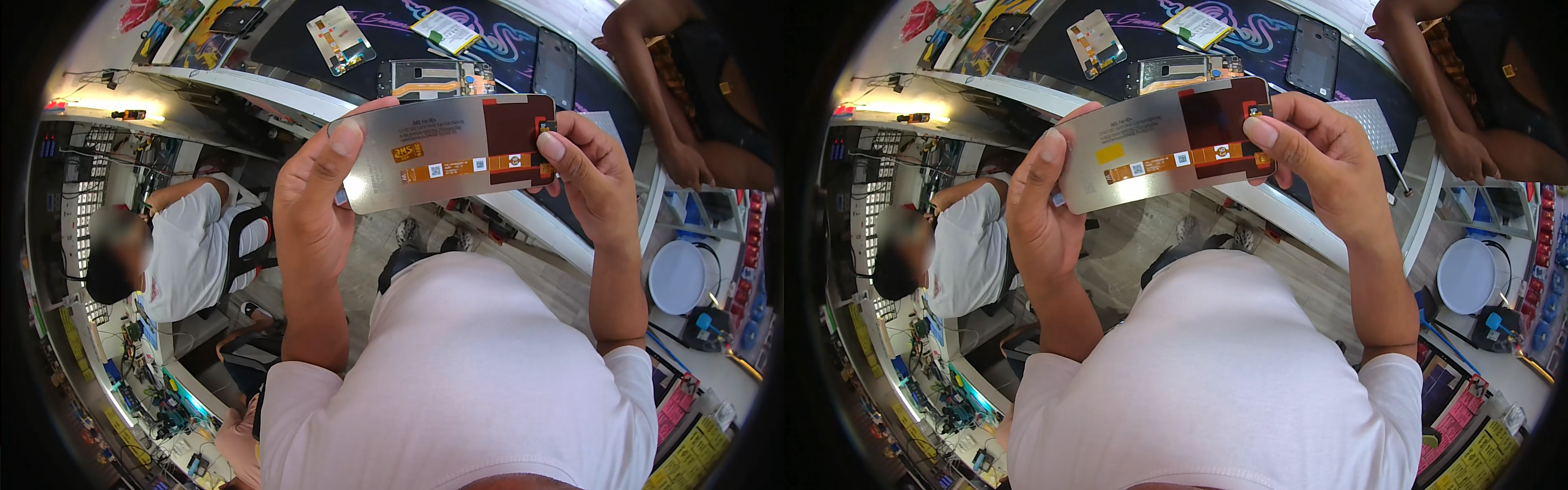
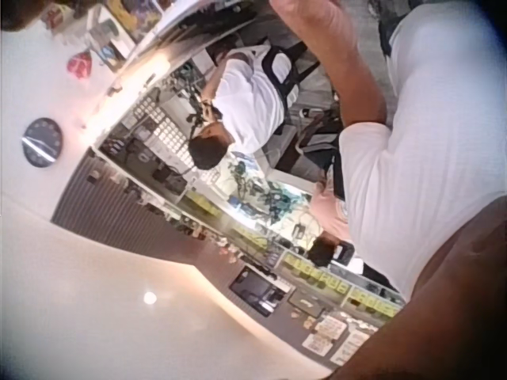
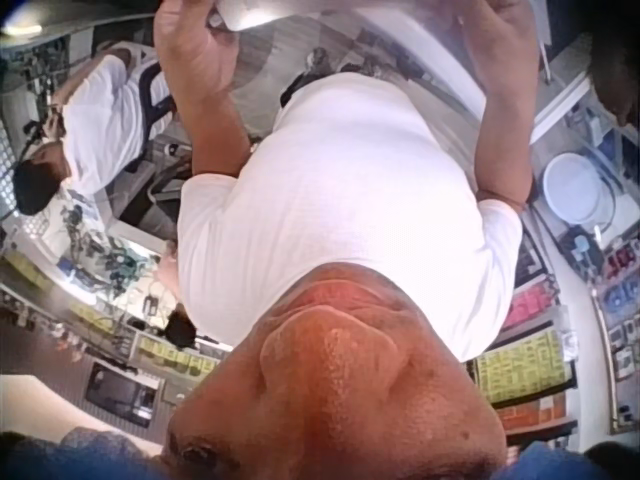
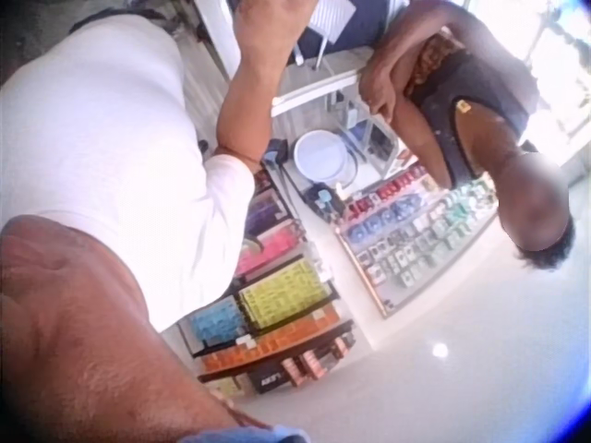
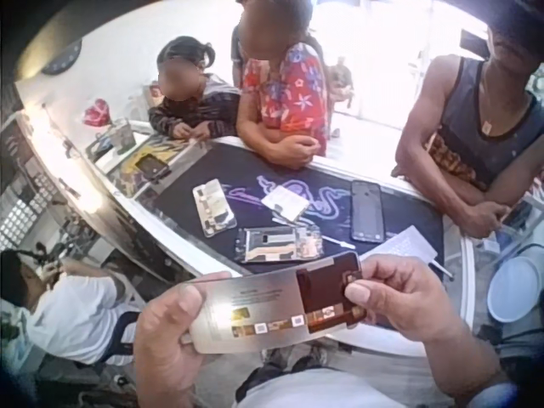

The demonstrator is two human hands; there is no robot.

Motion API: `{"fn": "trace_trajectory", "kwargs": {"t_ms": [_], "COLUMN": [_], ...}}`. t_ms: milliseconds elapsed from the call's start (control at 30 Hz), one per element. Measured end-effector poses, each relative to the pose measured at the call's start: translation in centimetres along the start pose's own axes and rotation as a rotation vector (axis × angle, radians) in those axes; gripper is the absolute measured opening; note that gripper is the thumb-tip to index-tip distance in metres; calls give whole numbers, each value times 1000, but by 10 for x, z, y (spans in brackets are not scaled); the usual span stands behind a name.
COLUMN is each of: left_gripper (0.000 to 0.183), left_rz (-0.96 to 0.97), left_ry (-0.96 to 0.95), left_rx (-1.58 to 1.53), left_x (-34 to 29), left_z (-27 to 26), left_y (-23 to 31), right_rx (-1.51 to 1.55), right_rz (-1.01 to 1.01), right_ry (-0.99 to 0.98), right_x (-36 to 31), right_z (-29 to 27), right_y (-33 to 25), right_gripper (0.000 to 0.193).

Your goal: The person removes the back cover of a smartphone using a prying tool, then replaces the battery and reassembles the device. The person handles the phone, battery, and prying tool throughout the process.

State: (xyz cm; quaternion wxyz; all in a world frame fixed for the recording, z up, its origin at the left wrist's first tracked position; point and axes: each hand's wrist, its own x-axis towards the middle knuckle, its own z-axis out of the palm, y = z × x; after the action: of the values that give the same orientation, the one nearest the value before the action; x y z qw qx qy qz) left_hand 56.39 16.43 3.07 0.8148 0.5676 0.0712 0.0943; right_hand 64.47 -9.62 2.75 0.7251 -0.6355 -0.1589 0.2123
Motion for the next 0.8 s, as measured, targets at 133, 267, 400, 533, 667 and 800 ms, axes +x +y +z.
{"fn": "trace_trajectory", "kwargs": {"t_ms": [133,267,400,533,667,800], "left_gripper": [51,52,52,52,51,51], "left_rz": [-3,-10,-2,-2,-20,-33], "left_ry": [-18,-28,-33,-40,-66,-58], "left_rx": [-4,4,4,-17,-31,-47], "left_x": [2,2,2,2,2,0], "left_z": [1,2,1,1,-5,-6], "left_y": [2,2,0,0,-1,-2], "right_rx": [6,20,29,17,18,38], "right_rz": [-2,-15,-16,-14,-13,-6], "right_ry": [19,19,19,24,25,14], "right_x": [0,0,0,-1,-2,-2], "right_z": [0,-1,-2,-2,-2,-2], "right_y": [0,0,1,1,0,2], "right_gripper": [24,23,23,24,24,23]}}
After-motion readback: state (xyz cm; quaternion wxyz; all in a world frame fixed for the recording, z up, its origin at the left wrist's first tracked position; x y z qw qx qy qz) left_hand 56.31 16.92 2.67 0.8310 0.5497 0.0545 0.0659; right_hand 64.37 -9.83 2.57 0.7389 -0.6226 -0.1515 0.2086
